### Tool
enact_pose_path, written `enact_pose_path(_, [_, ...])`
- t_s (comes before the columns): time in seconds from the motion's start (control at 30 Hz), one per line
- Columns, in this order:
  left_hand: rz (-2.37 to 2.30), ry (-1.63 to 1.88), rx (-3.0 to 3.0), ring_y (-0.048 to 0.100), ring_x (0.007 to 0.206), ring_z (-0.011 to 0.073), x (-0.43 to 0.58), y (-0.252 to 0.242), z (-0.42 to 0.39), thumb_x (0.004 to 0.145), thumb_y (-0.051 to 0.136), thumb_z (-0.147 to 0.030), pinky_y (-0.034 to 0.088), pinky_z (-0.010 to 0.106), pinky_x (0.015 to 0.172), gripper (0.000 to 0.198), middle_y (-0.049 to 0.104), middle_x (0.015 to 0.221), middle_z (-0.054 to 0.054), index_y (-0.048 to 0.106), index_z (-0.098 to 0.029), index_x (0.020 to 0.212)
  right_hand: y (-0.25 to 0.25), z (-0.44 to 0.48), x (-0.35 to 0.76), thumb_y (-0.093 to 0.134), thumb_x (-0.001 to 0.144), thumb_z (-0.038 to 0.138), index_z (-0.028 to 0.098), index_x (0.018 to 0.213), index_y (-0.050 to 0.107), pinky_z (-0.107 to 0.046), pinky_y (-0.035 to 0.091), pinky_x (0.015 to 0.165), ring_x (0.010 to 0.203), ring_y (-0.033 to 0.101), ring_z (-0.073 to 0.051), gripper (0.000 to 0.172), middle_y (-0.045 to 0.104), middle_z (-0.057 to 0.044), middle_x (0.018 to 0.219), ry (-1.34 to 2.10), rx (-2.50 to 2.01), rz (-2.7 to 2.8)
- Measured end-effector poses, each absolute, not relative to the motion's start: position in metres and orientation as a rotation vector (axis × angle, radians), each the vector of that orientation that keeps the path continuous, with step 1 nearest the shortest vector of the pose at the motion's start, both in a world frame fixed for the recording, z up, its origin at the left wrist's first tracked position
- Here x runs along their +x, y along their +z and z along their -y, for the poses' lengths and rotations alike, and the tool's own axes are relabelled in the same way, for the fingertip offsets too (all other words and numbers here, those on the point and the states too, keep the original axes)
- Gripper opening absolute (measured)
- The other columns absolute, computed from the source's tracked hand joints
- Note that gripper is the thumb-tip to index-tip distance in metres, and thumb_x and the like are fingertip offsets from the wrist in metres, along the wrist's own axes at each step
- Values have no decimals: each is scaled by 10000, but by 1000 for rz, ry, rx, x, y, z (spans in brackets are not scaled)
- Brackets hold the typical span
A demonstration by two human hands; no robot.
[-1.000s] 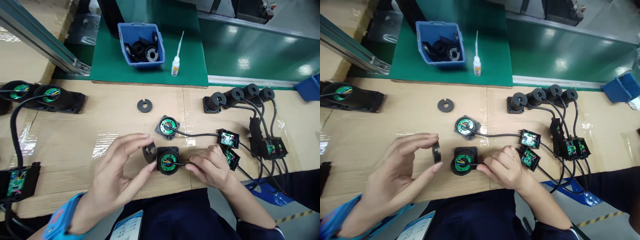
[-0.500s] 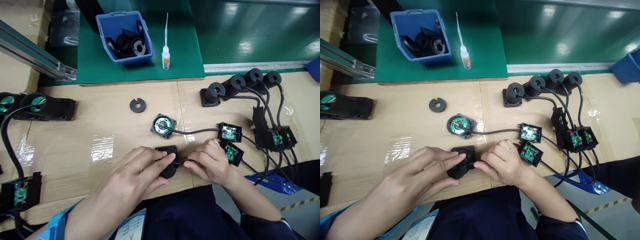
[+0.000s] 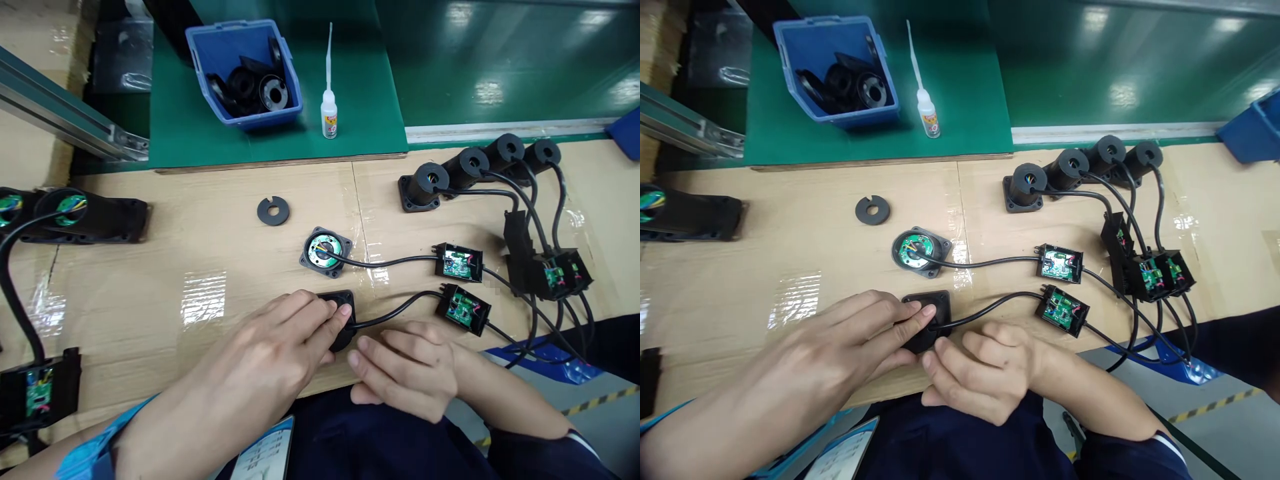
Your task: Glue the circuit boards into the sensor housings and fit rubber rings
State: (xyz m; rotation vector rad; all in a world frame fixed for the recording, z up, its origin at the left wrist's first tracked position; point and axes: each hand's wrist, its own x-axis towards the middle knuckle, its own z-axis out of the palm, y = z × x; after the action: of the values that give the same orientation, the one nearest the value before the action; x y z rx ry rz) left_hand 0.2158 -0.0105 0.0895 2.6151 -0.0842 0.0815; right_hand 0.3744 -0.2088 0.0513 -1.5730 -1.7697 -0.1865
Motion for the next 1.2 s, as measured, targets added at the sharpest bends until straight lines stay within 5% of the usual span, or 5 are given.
enact_pose_path(0.13, [357,14,2756,595,1178,275,217,90,8,961,421,-86,510,415,1017,526,667,1273,100,467,-153,1481,39,201,363,734,887,453,175,884,787,-273,497,485,680,651,-137,282,776,-66,908,-441,-1471,1970])
enact_pose_path(0.3, [429,21,2786,603,1167,287,217,85,4,958,319,-94,510,433,984,570,676,1262,88,439,-195,1507,38,198,354,708,907,317,207,728,746,-248,471,450,569,577,-100,214,703,8,721,-401,-1577,1987])
enact_pose_path(0.57, [313,143,2685,537,1309,345,222,66,-11,957,603,-514,524,499,1001,531,631,1332,111,555,-273,1428,43,188,358,744,882,269,193,758,731,-239,493,488,563,580,-96,146,659,22,679,-477,-1560,2009])
enact_pose_path(0.8, [60,310,2319,568,1278,221,208,39,8,994,538,-153,494,392,1085,462,626,1331,68,535,-289,1436,35,184,369,699,912,249,167,766,686,-221,451,521,596,576,-87,168,642,35,668,-449,-1452,1976])
enact_pose_path(1.2, [-421,209,1827,531,1295,217,196,34,36,1027,514,-282,451,414,1121,403,528,1364,70,413,-324,1416,42,177,375,705,894,236,159,769,679,-270,442,527,596,570,-113,149,650,22,672,-392,-1406,2041])
